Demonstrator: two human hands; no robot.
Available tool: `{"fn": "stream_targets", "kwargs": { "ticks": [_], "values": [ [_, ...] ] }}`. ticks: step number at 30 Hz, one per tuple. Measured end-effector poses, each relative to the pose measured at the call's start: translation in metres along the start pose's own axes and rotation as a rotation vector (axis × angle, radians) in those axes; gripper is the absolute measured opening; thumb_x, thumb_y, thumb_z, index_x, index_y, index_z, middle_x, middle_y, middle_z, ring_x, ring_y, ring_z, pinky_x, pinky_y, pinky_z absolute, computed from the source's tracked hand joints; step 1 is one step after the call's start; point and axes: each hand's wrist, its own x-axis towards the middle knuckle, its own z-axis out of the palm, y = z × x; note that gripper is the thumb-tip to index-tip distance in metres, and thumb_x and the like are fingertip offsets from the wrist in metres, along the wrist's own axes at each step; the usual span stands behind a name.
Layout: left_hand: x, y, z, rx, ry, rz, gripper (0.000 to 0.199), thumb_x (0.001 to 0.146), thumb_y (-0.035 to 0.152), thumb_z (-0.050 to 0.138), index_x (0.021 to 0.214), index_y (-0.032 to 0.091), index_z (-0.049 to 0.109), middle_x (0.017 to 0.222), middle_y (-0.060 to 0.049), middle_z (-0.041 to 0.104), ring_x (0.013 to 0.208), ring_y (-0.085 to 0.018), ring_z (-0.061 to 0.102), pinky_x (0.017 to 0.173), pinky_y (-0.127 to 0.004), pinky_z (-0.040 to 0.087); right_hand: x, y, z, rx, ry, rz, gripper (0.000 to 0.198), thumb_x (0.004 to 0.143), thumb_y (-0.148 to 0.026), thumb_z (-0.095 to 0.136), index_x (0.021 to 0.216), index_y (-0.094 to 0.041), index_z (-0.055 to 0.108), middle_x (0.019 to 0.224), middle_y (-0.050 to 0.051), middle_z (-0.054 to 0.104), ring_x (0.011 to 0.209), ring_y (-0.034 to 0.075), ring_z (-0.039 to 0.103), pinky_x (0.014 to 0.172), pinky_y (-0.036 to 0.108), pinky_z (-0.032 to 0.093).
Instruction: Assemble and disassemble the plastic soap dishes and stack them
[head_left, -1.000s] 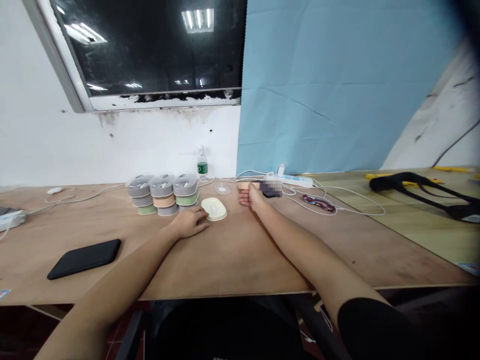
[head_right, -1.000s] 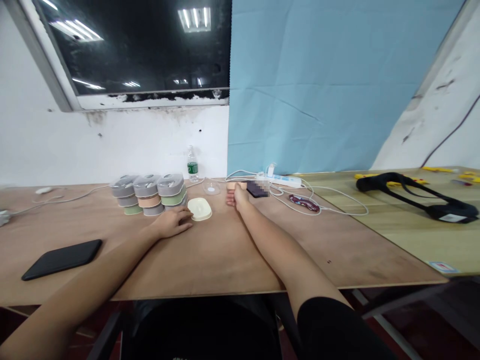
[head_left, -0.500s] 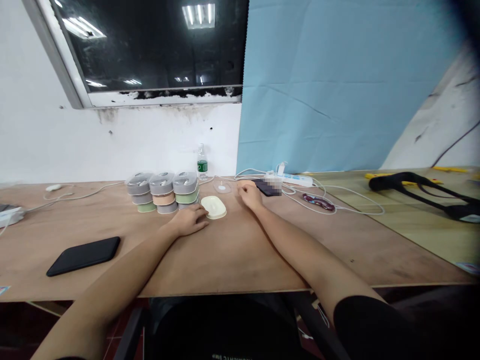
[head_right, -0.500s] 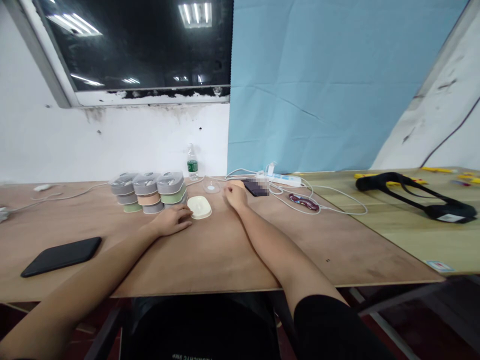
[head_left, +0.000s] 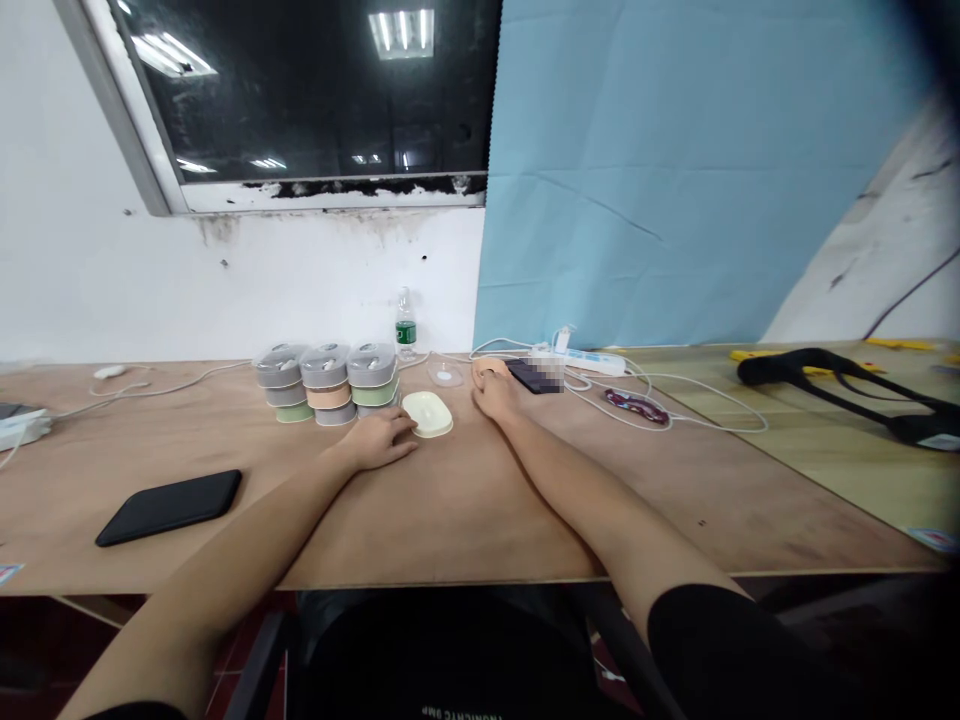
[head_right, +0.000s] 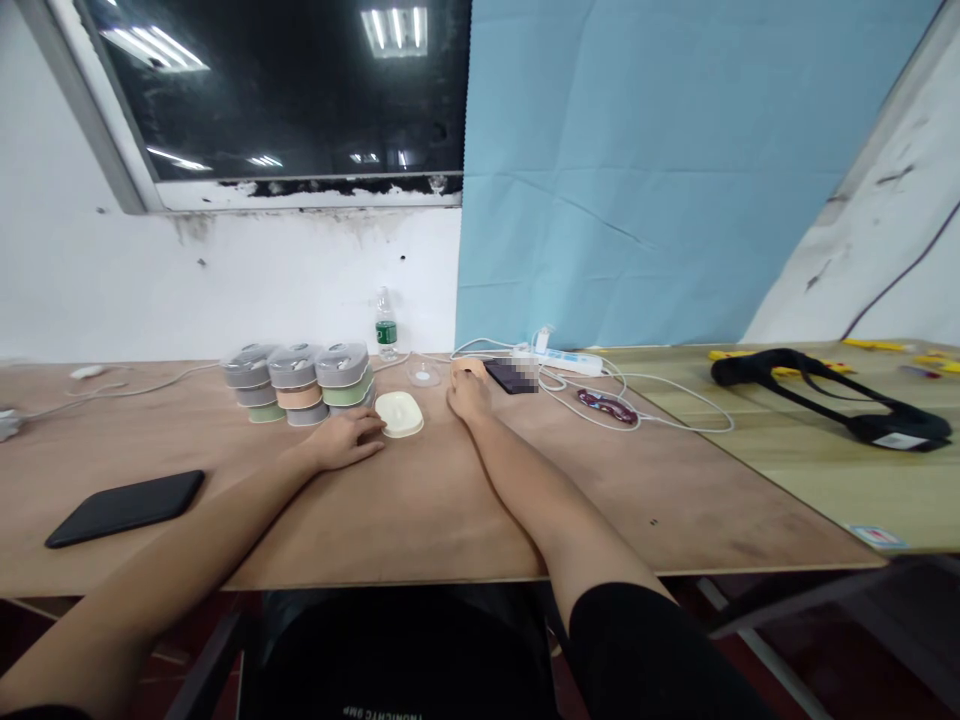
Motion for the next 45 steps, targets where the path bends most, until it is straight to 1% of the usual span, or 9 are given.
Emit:
{"fn": "stream_targets", "kwargs": {
  "ticks": [10,18,27,31,35,37,41,43,45],
  "values": [
    [0.0,0.0,0.001,0.006,0.007,0.001,0.037,0.089,0.043,0.05,0.117,0.022,0.059,0.119,-0.01,0.059,0.107,-0.023,0.058,0.091,-0.036,0.048,-0.001,-0.014,0.002,0.094,-0.085,-0.364,0.038,0.089,-0.019,0.045,0.124,-0.013,0.058,0.121,0.014,0.06,0.114,0.023,0.052,0.101,0.033,0.036],
    [0.0,-0.001,0.002,0.009,0.016,0.012,0.037,0.089,0.042,0.05,0.117,0.022,0.06,0.117,-0.009,0.06,0.106,-0.023,0.058,0.091,-0.036,0.048,-0.004,-0.016,-0.001,0.167,-0.129,-0.438,0.035,0.088,-0.017,0.046,0.119,-0.015,0.062,0.124,0.012,0.061,0.118,0.021,0.052,0.103,0.034,0.036],
    [0.0,-0.002,0.003,0.027,0.01,0.025,0.038,0.089,0.043,0.048,0.118,0.021,0.059,0.117,-0.01,0.059,0.107,-0.023,0.058,0.091,-0.034,0.047,-0.008,-0.019,0.002,0.185,-0.07,-0.344,0.046,0.082,-0.019,0.055,0.128,-0.011,0.056,0.143,0.017,0.042,0.134,0.026,0.037,0.111,0.039,0.028],
    [0.0,-0.002,0.003,0.034,0.005,0.016,0.039,0.09,0.045,0.048,0.119,0.021,0.059,0.119,-0.01,0.059,0.108,-0.023,0.057,0.091,-0.035,0.047,-0.008,-0.019,-0.003,0.182,0.045,-0.234,0.049,0.08,-0.018,0.056,0.128,-0.01,0.053,0.134,0.018,0.049,0.125,0.027,0.044,0.107,0.038,0.033],
    [0.0,-0.003,0.003,0.025,0.012,0.013,0.038,0.089,0.044,0.049,0.119,0.021,0.059,0.12,-0.01,0.059,0.109,-0.023,0.057,0.092,-0.035,0.047,-0.013,-0.021,-0.015,0.229,0.149,-0.178,0.036,0.084,-0.02,0.05,0.118,-0.013,0.059,0.121,0.015,0.058,0.115,0.026,0.05,0.1,0.035,0.038],
    [0.0,-0.003,0.003,0.023,0.013,0.024,0.038,0.089,0.043,0.049,0.12,0.021,0.058,0.122,-0.01,0.059,0.111,-0.024,0.057,0.094,-0.035,0.046,-0.02,-0.028,-0.022,0.283,0.126,-0.269,0.033,0.088,-0.027,0.049,0.117,-0.014,0.06,0.118,0.013,0.06,0.111,0.024,0.052,0.097,0.034,0.04],
    [0.001,-0.004,0.004,0.021,0.0,0.067,0.042,0.09,0.041,0.048,0.125,0.019,0.055,0.127,-0.01,0.059,0.115,-0.025,0.055,0.099,-0.039,0.042,-0.046,-0.052,-0.034,0.34,-0.019,-0.597,0.042,0.087,-0.043,0.054,0.12,-0.019,0.06,0.122,0.011,0.06,0.115,0.025,0.051,0.1,0.038,0.038],
    [0.001,-0.004,0.005,0.023,-0.007,0.062,0.046,0.091,0.042,0.047,0.129,0.018,0.052,0.131,-0.011,0.057,0.119,-0.025,0.053,0.101,-0.04,0.04,-0.059,-0.06,-0.037,0.322,-0.125,-0.746,0.043,0.083,-0.046,0.059,0.118,-0.02,0.062,0.119,0.01,0.063,0.112,0.024,0.054,0.098,0.038,0.039],
    [0.0,-0.005,0.007,0.022,-0.011,0.043,0.05,0.091,0.043,0.046,0.132,0.017,0.05,0.133,-0.012,0.056,0.121,-0.026,0.052,0.102,-0.04,0.039,-0.067,-0.06,-0.037,0.283,-0.189,-0.81,0.039,0.082,-0.043,0.062,0.113,-0.02,0.065,0.111,0.009,0.066,0.104,0.023,0.058,0.093,0.036,0.042]
  ]
}}
